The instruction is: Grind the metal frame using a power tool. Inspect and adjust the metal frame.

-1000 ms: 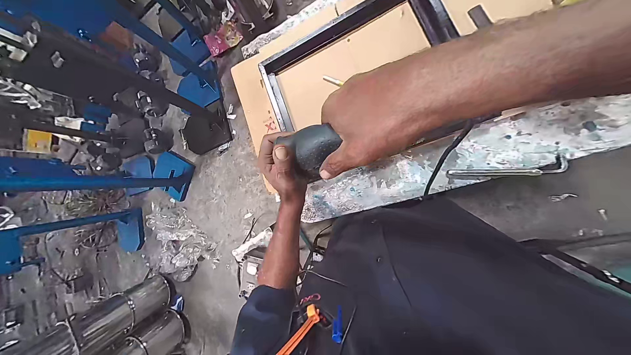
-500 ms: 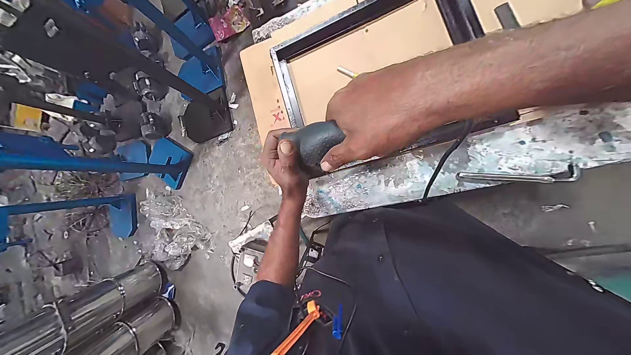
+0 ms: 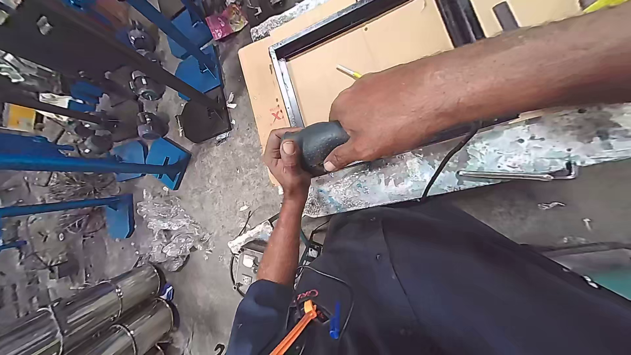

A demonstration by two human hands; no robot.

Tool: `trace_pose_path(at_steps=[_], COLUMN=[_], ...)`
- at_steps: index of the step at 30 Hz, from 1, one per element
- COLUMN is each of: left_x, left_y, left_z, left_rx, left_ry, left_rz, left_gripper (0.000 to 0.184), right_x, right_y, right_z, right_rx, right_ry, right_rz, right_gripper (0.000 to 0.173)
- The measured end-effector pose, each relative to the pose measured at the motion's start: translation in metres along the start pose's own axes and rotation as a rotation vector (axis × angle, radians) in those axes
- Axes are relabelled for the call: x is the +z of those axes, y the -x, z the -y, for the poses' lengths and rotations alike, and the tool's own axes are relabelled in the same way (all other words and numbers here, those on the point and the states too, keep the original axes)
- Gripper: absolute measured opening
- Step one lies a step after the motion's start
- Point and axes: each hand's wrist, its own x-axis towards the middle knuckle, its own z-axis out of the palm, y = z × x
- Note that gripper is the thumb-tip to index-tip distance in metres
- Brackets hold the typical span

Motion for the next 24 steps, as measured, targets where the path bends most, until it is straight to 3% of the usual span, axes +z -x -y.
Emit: trace_pose_path(at_steps=[11,20,24], left_x=[-0.005,-0.002,-0.003], left_y=[0.008,0.013,0.016], left_z=[0.012,0.013,0.013], left_rx=[0.044,0.048,0.054], left_ry=[0.048,0.016,-0.052], left_rz=[-0.018,-0.067,-0.153], left_gripper=[0.06,0.059,0.056], right_x=[0.01,0.01,0.018], right_y=[-0.008,-0.016,-0.04], right_z=[0.008,0.005,0.017], right_rx=[0.065,0.003,0.245], right_ry=[-0.266,-0.061,-0.091], right_rz=[0.144,0.054,0.019], right_gripper=[0.037,0.032,0.039])
